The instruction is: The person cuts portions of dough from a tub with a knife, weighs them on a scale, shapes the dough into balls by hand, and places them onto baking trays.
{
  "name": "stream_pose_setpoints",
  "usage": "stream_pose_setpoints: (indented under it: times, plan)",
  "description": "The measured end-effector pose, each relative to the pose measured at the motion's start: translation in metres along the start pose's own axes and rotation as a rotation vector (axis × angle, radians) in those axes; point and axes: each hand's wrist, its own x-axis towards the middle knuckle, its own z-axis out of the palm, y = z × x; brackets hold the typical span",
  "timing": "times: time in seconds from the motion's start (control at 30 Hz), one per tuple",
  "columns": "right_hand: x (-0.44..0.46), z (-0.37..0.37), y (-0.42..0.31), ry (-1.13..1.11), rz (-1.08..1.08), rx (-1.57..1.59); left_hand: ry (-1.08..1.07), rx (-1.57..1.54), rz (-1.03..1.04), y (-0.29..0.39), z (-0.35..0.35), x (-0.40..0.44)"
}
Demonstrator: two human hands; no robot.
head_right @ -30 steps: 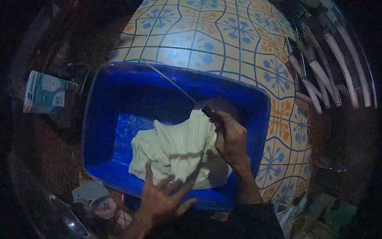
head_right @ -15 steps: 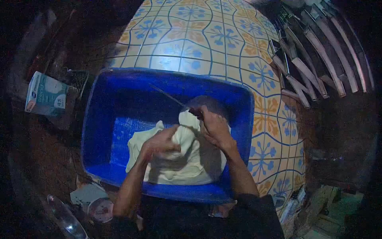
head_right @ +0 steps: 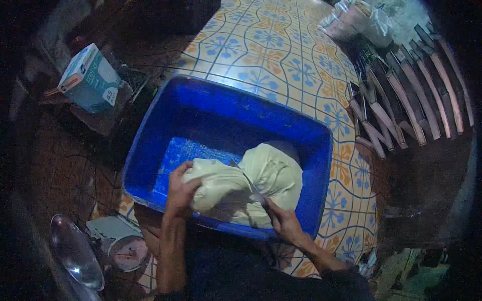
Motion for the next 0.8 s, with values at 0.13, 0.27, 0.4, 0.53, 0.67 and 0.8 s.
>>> stream_pose_setpoints:
  times: [0.13, 0.27, 0.4, 0.53, 0.67, 0.8]
  plan:
    - [0.032, 0.021, -0.03, 0.043, 0.087, 0.239, -0.025, 0.36, 0.12, 0.02, 0.042, -0.032]
    - [0.075, 0.055, -0.027, -0.395, 0.042, -0.017, 0.129, 0.478, 0.309, 0.07, 0.04, -0.062]
    - [0.046, 0.014, -0.05, -0.504, -0.063, 0.205, 0.218, 0.359, 0.302, 0.113, 0.031, -0.083]
    - [0.039, -0.022, -0.065, -1.073, -0.063, 0.245, 0.448, 0.216, 0.621, 0.163, 0.053, -0.112]
    - [0.044, -0.006, -0.083, -0.779, -0.002, 0.328, 0.343, 0.982, 0.611, 0.217, 0.007, -0.172]
    - [0.063, 0.028, -0.087, -0.451, -0.079, 0.234, 0.618, 1.447, 0.569, 0.241, -0.035, -0.233]
